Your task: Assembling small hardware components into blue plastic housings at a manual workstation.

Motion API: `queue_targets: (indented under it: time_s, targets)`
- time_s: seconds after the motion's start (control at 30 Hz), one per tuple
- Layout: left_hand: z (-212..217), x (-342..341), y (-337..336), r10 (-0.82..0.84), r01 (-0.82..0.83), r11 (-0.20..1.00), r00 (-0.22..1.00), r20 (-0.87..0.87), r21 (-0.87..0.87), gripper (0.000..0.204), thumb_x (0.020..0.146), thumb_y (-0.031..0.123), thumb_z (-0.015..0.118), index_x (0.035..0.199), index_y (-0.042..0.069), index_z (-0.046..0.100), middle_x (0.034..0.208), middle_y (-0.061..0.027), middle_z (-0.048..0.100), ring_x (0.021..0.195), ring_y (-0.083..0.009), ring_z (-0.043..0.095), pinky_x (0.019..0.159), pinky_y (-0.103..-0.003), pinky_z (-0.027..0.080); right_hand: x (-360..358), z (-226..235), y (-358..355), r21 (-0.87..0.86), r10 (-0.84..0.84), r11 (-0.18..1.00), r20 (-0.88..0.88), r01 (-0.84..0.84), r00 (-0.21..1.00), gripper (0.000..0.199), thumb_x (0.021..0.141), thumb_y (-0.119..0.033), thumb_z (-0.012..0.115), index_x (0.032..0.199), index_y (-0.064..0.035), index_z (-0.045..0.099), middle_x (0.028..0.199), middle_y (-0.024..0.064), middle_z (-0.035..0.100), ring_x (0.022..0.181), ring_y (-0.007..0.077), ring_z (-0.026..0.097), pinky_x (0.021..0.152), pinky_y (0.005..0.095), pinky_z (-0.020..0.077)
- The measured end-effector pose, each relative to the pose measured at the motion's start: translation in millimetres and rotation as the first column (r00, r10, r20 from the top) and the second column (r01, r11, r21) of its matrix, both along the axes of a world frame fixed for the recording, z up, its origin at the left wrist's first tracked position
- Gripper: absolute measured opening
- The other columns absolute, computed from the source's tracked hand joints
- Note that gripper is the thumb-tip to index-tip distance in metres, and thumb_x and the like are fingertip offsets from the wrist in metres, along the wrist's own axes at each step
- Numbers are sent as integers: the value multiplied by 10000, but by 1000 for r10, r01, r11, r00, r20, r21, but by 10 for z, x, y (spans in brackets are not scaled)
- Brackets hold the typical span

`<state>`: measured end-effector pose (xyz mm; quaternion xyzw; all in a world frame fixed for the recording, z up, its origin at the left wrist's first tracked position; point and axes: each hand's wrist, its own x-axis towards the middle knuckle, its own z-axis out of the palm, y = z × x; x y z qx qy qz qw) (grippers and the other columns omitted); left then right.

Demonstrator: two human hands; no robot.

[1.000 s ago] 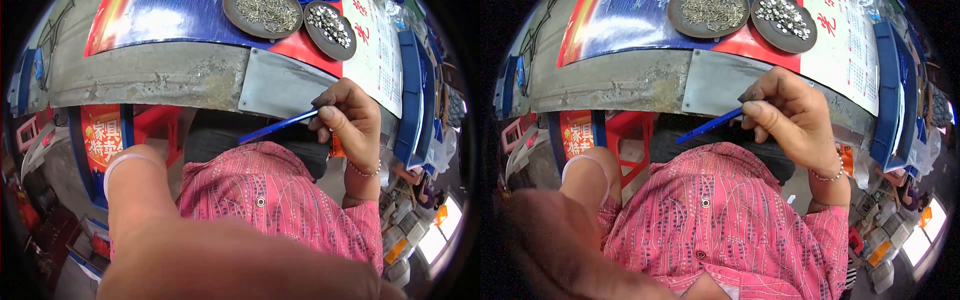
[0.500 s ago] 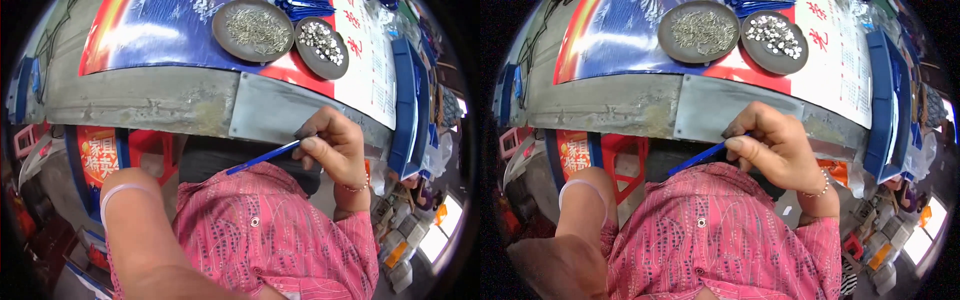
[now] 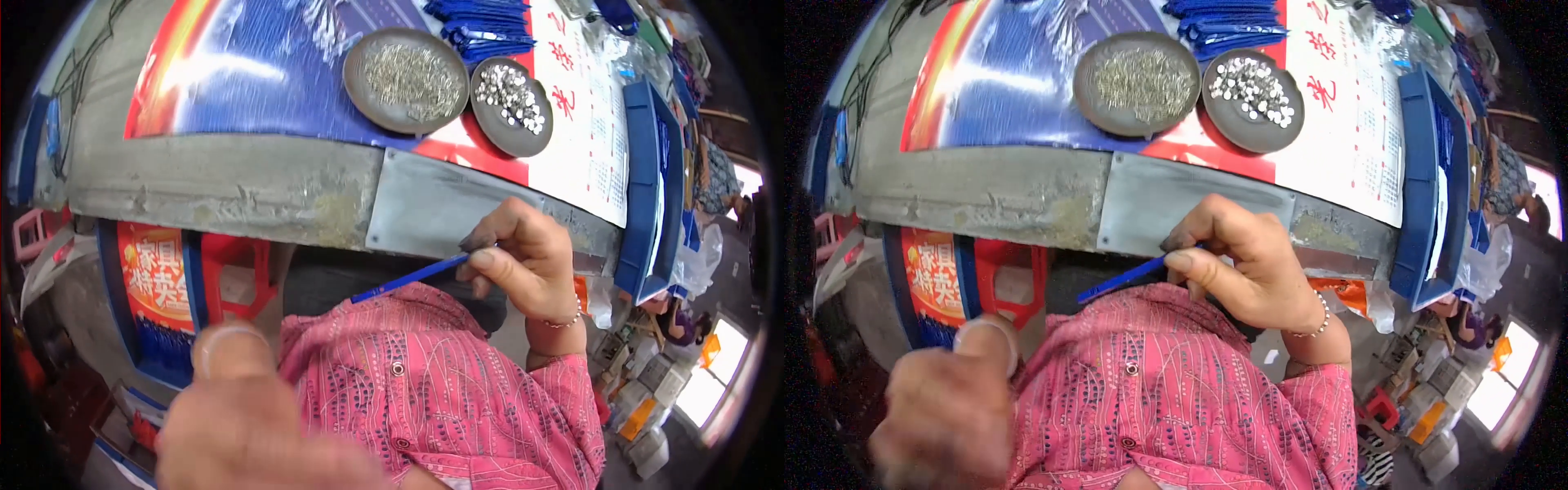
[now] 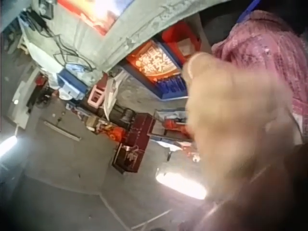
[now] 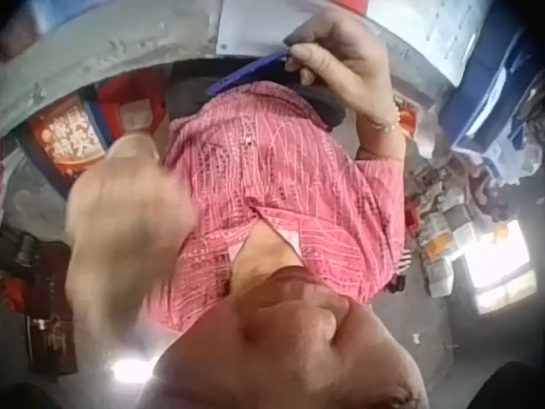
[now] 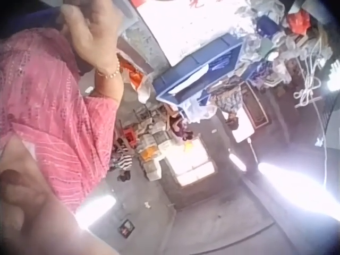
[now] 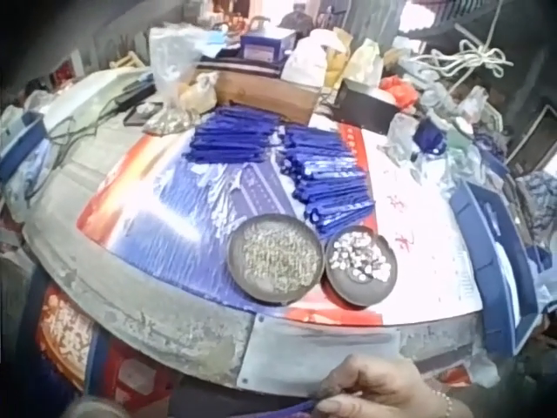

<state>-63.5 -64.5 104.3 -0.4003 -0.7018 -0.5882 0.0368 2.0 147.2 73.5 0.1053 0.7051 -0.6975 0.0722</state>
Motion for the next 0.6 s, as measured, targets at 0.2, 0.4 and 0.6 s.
queue_targets:
  time_s: [0.2,0.4,0.6]
  targets:
    - [-482,-213,293,-208,220,958,975,84,-185,571,711,9,678,1225,-63,441,1127,-213,555,984,-345,575,846,-405,462,-73,77,-12,156,53,987,-84,-39,995,94,852,-39,591,843,12,513,712,68,599,563,93,589,492,224,453]
    - [-601,-219,344,-283,335,938,888,362,-89,472,850,-10,545,1287,-31,369,1032,-210,602,899,-281,645,745,-313,506,-293,141,-70,309,137,948,-180,-76,974,83,851,-32,584,856,17,517,700,62,571,568,99,578,495,231,443]
    - [-704,-394,199,-274,279,954,655,704,112,317,941,97,448,1227,-26,390,878,-100,602,602,-54,499,560,-163,403,-751,153,26,133,-67,989,12,64,998,173,875,-119,563,977,14,517,714,60,564,603,98,549,540,249,441]
